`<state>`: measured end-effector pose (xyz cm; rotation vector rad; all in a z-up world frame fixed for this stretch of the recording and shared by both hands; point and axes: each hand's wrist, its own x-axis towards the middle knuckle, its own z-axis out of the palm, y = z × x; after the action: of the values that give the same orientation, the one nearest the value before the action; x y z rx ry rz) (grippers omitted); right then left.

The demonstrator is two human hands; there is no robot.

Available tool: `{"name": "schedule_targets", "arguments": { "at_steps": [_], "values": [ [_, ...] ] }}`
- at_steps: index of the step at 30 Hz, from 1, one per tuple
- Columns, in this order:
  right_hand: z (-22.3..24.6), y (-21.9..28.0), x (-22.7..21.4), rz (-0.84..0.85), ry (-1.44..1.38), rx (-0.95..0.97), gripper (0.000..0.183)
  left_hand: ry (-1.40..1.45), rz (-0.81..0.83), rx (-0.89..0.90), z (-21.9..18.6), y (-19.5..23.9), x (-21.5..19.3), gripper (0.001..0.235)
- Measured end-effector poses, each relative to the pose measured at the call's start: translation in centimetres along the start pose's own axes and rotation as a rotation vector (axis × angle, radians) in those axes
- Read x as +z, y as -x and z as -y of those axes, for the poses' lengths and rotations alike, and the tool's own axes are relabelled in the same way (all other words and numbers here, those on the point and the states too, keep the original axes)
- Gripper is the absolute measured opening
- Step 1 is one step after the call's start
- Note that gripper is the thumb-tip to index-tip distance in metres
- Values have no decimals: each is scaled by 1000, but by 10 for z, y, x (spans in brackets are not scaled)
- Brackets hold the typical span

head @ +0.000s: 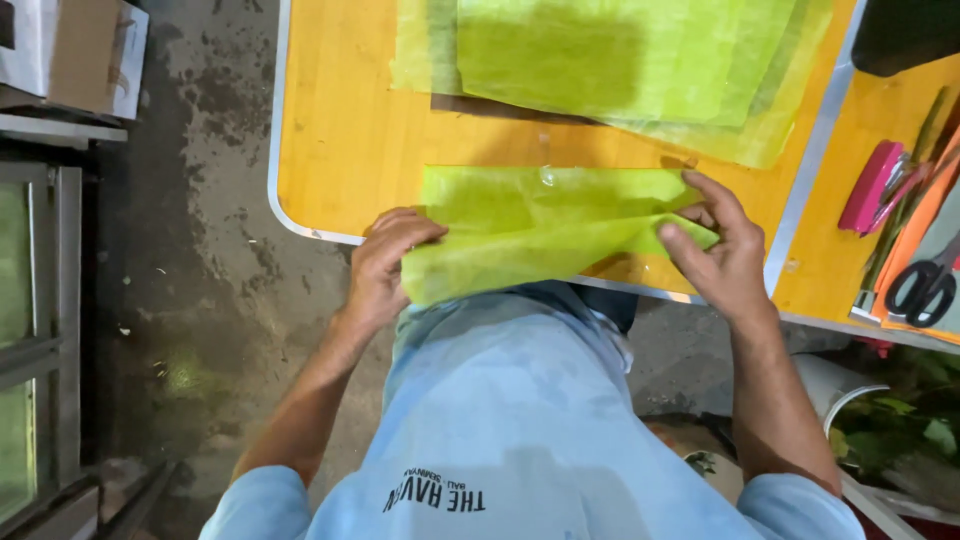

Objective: Rolling a sheet of green tissue paper into a tube-like shape on a yellow table, using a green rod as a guide.

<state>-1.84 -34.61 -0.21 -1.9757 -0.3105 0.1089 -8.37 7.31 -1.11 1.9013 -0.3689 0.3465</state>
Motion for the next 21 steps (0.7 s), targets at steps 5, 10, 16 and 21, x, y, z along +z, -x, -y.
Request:
{"name": "schedule_targets", "arguments": {
  "at_steps": [5,10,16,21],
  "values": [
    [28,-3,-16,313,-199,-60,124,-147,-120,-187,1,12,11,27],
    [29,-2,-26,413,-106,60,101,-262,-192,-541,-27,0,21,49],
    [11,0,-20,255,-1,-47,82,-153,-226,-575,-53,-20,27,61],
    [-10,-9,-4,-36,-135,-64,51,-394,-184,-416,-42,-22,27,75]
  ]
}}
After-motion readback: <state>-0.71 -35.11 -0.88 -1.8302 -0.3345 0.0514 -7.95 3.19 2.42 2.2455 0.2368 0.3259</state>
